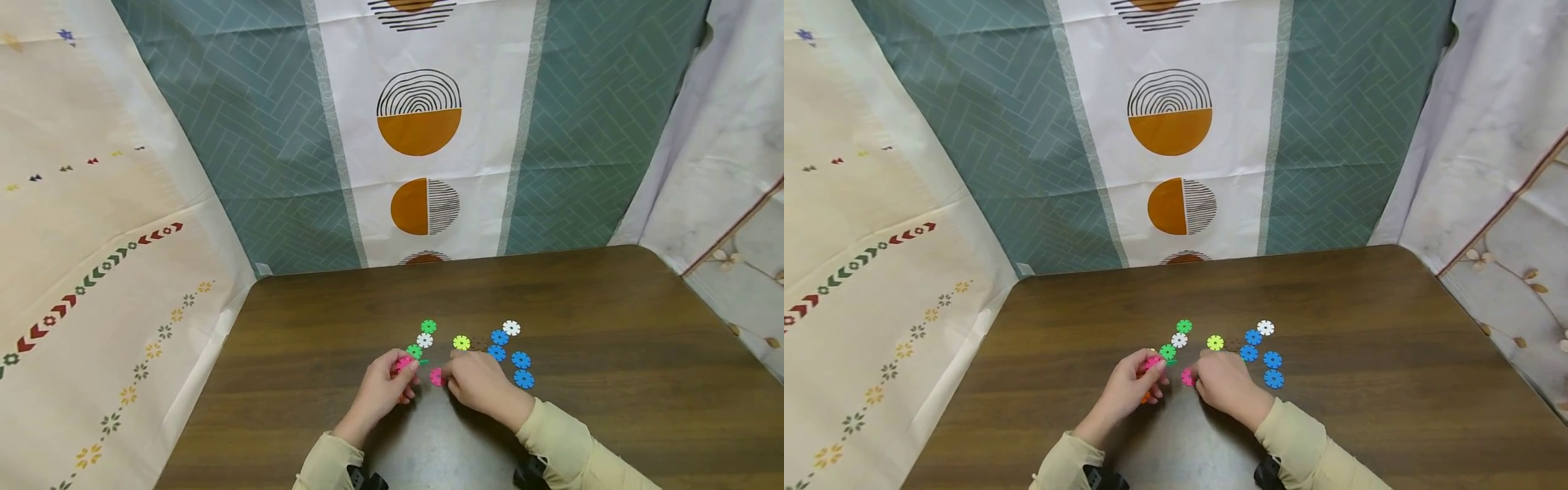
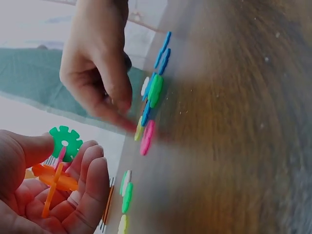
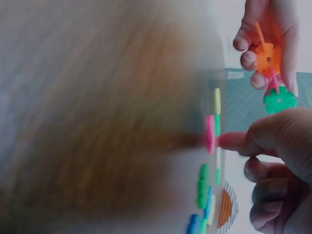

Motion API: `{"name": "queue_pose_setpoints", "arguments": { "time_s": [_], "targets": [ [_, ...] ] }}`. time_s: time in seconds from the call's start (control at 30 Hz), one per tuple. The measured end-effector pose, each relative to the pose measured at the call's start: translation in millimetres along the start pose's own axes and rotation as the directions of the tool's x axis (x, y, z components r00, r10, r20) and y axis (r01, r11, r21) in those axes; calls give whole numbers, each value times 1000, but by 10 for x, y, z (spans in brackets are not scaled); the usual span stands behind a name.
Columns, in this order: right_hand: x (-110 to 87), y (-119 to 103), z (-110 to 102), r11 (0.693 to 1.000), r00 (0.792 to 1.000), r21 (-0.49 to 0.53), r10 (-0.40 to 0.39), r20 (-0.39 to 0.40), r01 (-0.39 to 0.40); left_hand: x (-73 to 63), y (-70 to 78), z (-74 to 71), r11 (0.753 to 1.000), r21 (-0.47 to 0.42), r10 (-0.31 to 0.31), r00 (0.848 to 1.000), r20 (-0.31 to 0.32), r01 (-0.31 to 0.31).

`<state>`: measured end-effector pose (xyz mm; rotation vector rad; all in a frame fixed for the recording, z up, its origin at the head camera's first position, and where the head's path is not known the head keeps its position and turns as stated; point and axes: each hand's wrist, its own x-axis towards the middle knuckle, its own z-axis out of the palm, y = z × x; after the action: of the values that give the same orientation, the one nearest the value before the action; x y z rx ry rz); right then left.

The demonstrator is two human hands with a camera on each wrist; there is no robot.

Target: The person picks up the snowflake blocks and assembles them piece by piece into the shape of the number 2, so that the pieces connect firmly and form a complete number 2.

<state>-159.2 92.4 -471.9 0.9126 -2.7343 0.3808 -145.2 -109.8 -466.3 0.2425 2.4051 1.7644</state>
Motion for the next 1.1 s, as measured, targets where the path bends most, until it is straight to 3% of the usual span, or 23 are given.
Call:
{"name": "queue_pose_setpoints", "arguments": {
  "time_s": [0.13,0.4,0.57,0.67,0.77,0.9,1.0,1.1],
  "targets": [
    [8,26,29,998,1000,58,9,-6,-9,-16,4,25,1000,8,-6,999,31,6],
    [15,64,55,989,997,136,43,65,-51,-29,31,74,1000,15,-4,999,52,3],
    [-17,98,21,957,984,249,116,136,-147,-33,13,89,1000,-8,-8,999,52,8],
    [-52,134,-4,918,979,351,146,139,-187,-37,4,98,999,-35,-12,998,56,14],
    [-80,174,-36,829,974,514,163,157,-221,-36,-3,106,998,-64,-17,998,63,21],
    [-116,217,-85,650,960,707,176,217,-279,-33,-14,113,994,-103,-21,997,76,29],
    [-136,221,-129,538,947,780,193,255,-320,-35,-21,120,991,-131,-11,996,84,22],
    [-143,214,-148,460,939,819,194,284,-343,-40,-5,128,989,-149,6,996,94,8]
  ]
}}
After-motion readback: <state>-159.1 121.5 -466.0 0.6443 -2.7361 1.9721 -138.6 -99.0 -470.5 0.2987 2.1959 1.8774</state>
